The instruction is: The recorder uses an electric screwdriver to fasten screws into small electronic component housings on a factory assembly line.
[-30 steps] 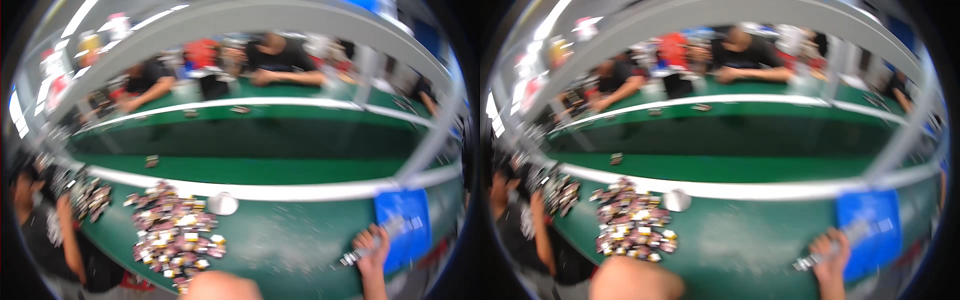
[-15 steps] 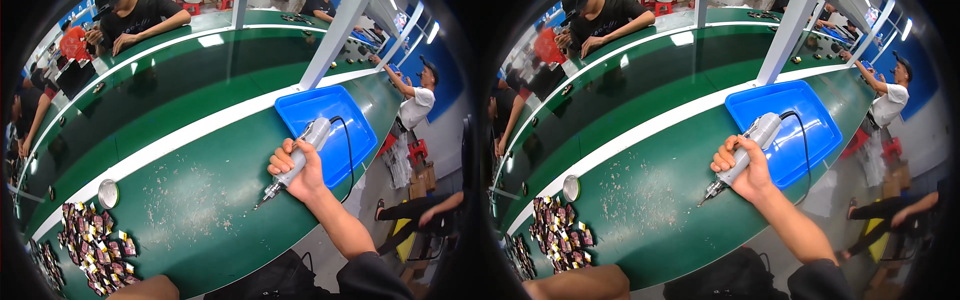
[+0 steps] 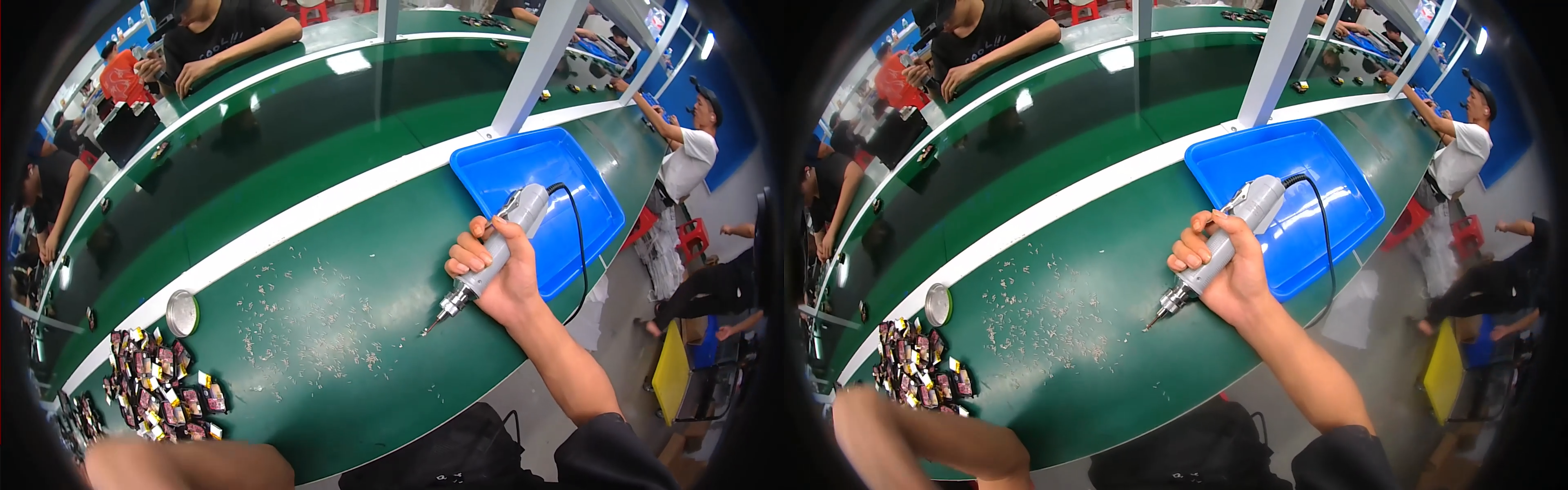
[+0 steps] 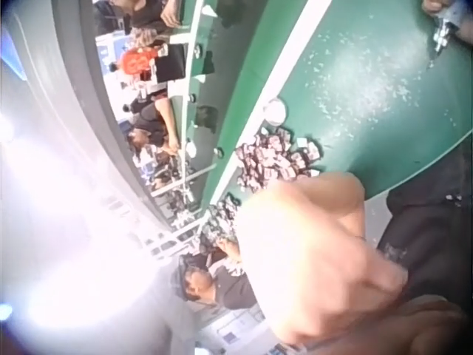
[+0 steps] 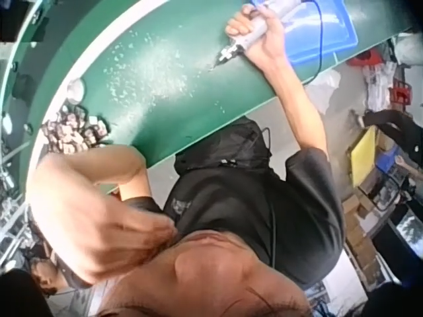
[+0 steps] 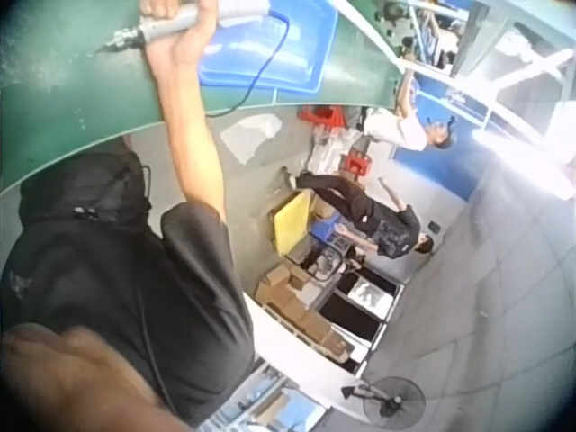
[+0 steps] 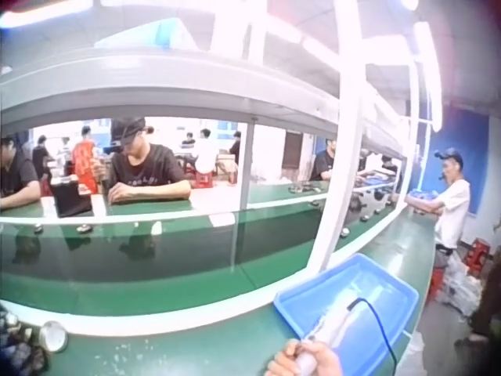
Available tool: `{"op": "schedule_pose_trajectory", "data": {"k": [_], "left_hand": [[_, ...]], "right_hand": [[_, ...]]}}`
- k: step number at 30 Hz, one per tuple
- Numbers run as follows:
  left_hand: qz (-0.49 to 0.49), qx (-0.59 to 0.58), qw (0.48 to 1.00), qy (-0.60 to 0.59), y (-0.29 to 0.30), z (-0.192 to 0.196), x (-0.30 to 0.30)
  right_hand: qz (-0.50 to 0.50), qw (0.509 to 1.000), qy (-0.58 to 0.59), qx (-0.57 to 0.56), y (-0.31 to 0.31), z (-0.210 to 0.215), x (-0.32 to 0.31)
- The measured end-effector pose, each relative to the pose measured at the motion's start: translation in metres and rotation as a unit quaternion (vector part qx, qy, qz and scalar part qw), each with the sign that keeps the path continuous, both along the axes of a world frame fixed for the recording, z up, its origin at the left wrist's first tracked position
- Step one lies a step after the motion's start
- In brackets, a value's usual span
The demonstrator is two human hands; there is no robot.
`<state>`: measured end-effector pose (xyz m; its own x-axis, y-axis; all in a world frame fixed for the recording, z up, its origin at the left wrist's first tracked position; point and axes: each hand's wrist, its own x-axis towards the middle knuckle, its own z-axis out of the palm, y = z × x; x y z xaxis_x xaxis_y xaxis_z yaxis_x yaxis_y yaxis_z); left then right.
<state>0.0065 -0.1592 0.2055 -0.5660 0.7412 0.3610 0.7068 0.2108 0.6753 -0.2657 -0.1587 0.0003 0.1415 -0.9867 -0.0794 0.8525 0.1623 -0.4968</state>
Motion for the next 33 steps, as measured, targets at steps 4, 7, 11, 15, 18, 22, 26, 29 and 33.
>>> {"op": "schedule_pose_trajectory", "data": {"k": [4,7,11,15,18,22,26,29,33], "left_hand": [[0.415,0.150,0.894,0.072,-0.042,-0.057,0.023],[0.689,0.233,0.671,-0.145,-0.049,-0.061,-0.029],[0.687,0.119,0.691,-0.191,-0.051,-0.080,-0.049],[0.611,0.130,0.731,-0.276,-0.050,-0.089,-0.047],[0.549,0.148,0.755,-0.325,-0.052,-0.098,-0.048],[0.479,0.177,0.784,-0.353,-0.053,-0.106,-0.048],[0.422,0.210,0.807,-0.356,-0.059,-0.117,-0.051],[0.412,0.207,0.808,-0.367,-0.059,-0.119,-0.054],[0.400,0.217,0.808,-0.373,-0.061,-0.124,-0.055]], "right_hand": [[-0.021,0.993,-0.104,0.045,0.001,0.007,0.018],[-0.071,0.976,-0.201,0.036,0.016,0.015,0.017],[-0.121,0.954,-0.273,0.004,0.031,0.040,0.030],[-0.188,0.952,-0.240,-0.001,0.042,0.058,0.043],[-0.212,0.951,-0.226,-0.015,0.049,0.059,0.038],[-0.234,0.947,-0.216,-0.027,0.050,0.058,0.037],[-0.255,0.946,-0.197,-0.029,0.051,0.057,0.033],[-0.253,0.945,-0.204,-0.038,0.052,0.056,0.031],[-0.270,0.943,-0.188,-0.046,0.050,0.056,0.031]]}}
